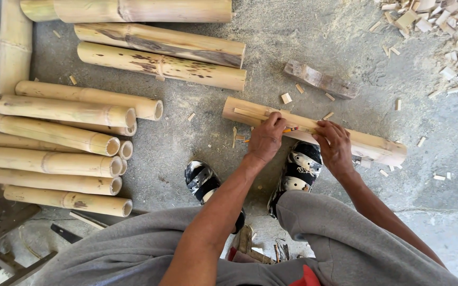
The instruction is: The person is marking bamboo pieces with a pencil to prepare them for further manufacturing steps.
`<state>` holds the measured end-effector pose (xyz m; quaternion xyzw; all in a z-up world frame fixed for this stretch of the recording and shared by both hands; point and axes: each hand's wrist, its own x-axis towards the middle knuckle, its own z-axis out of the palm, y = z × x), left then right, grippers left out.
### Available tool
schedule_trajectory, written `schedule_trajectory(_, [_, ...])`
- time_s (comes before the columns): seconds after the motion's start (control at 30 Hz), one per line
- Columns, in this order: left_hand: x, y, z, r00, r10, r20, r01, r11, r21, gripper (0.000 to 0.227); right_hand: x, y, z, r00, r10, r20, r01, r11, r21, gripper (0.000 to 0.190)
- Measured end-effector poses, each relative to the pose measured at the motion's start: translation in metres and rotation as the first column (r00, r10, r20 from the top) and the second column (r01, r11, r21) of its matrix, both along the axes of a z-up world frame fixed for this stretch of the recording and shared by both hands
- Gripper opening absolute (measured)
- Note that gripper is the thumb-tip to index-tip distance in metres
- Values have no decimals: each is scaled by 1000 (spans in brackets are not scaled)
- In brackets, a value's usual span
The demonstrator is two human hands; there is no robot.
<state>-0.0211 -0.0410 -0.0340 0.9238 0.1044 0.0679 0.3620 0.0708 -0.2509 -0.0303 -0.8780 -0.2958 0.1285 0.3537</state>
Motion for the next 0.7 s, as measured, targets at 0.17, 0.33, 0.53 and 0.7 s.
schedule_trajectory(0.17, [2,10,24,1000,-19,9,18,999,36,9,-4,-2,-27,1000,-1,16,0,1000,24,7])
schedule_trajectory(0.33, [8,10,26,993,-121,17,120,992,24,6,-5,0,-3,993,-48,108,44,998,48,7])
schedule_trajectory(0.53, [5,15,23,995,-100,27,97,989,110,17,-7,3,-23,992,-22,121,22,1000,-1,8])
schedule_trajectory(0.7, [3,17,18,992,-122,-36,126,984,125,23,-6,6,-9,996,-10,86,10,1000,-2,12])
